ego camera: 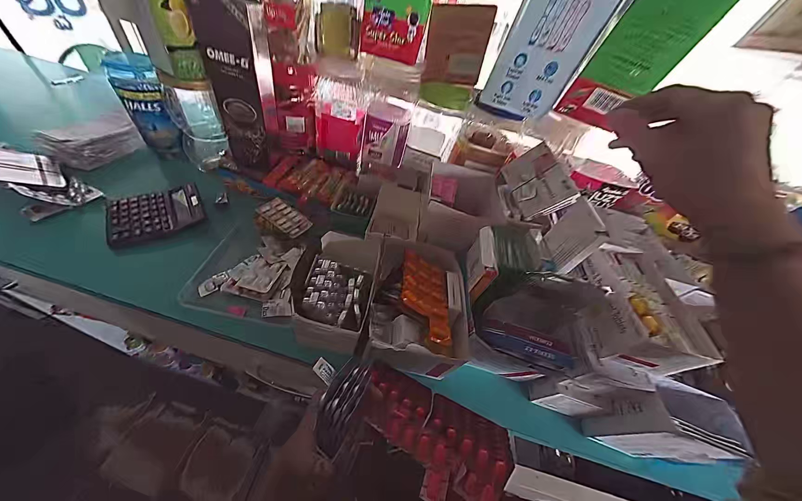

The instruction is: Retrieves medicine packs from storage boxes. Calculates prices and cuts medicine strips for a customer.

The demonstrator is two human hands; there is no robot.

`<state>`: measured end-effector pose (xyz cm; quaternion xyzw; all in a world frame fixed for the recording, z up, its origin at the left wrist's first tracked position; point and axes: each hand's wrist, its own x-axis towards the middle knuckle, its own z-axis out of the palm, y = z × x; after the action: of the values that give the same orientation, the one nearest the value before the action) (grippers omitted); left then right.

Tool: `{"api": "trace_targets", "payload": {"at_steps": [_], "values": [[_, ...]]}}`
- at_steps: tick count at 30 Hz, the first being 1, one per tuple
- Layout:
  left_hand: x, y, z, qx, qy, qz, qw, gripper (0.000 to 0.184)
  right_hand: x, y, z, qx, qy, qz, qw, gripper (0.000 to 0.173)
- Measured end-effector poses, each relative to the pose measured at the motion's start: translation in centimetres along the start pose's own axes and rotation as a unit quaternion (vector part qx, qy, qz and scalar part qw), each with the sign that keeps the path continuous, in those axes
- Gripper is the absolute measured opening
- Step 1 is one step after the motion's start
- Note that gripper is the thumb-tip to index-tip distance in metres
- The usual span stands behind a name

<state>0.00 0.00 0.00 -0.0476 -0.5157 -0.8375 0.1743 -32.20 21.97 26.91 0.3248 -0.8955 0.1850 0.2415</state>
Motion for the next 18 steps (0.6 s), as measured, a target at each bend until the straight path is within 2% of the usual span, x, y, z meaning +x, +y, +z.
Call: {"api": "trace_targets", "payload": {"at_steps": [1, 2, 3, 4, 5, 7, 9, 11, 13, 15, 18], "values": [[0.7, 0.1, 0.4, -0.002, 0.012, 0.007, 1.000, 0.084, -2.9, -1.4, -0.9, 0.027, -0.002, -0.049, 0.998, 0.046], [1.8, -0.9, -0.4, -0.020, -0.041, 0.046, 0.998, 0.073, -6.3, -2.8, -1.4, 0.057, -0.019, -0.090, 0.994, 0.043], [2.9, -3.0, -2.0, -0.042, -0.130, 0.098, 0.986, 0.070, -10.1, -4.2, -1.5, 0.080, -0.052, -0.121, 0.988, 0.040], [3.6, -4.5, -2.9, -0.029, -0.180, 0.139, 0.974, 0.073, -13.9, -6.0, -1.1, 0.102, -0.094, -0.131, 0.982, 0.042], [3.6, -5.4, -3.3, -0.013, -0.201, 0.154, 0.967, 0.077, -17.5, -7.9, -0.3, 0.114, -0.142, -0.124, 0.975, 0.053], [2.9, -6.2, -2.7, -0.015, -0.222, 0.127, 0.967, 0.091, -23.4, -10.9, 1.9, 0.062, -0.202, -0.100, 0.972, 0.083], [2.5, -6.9, -1.2, -0.015, -0.273, 0.107, 0.956, 0.097, -27.7, -11.4, 4.1, 0.054, -0.240, -0.054, 0.968, 0.098], [2.9, -7.9, 0.3, -0.045, -0.345, 0.092, 0.933, 0.092, -30.7, -9.8, 4.6, 0.156, -0.286, 0.044, 0.944, 0.085], [2.4, -8.6, 1.7, -0.067, -0.348, 0.065, 0.933, 0.087, -33.9, -7.1, 3.5, 0.227, -0.278, 0.130, 0.924, 0.065], [1.5, -9.7, 2.6, -0.076, -0.319, 0.041, 0.944, 0.076, -37.6, -3.6, 1.5, 0.196, -0.216, 0.166, 0.942, 0.061], [-0.5, -13.0, 3.2, -0.001, -0.270, 0.061, 0.961, 0.083, -42.2, 3.6, -1.0, 0.123, -0.147, 0.155, 0.969, 0.066]]}}
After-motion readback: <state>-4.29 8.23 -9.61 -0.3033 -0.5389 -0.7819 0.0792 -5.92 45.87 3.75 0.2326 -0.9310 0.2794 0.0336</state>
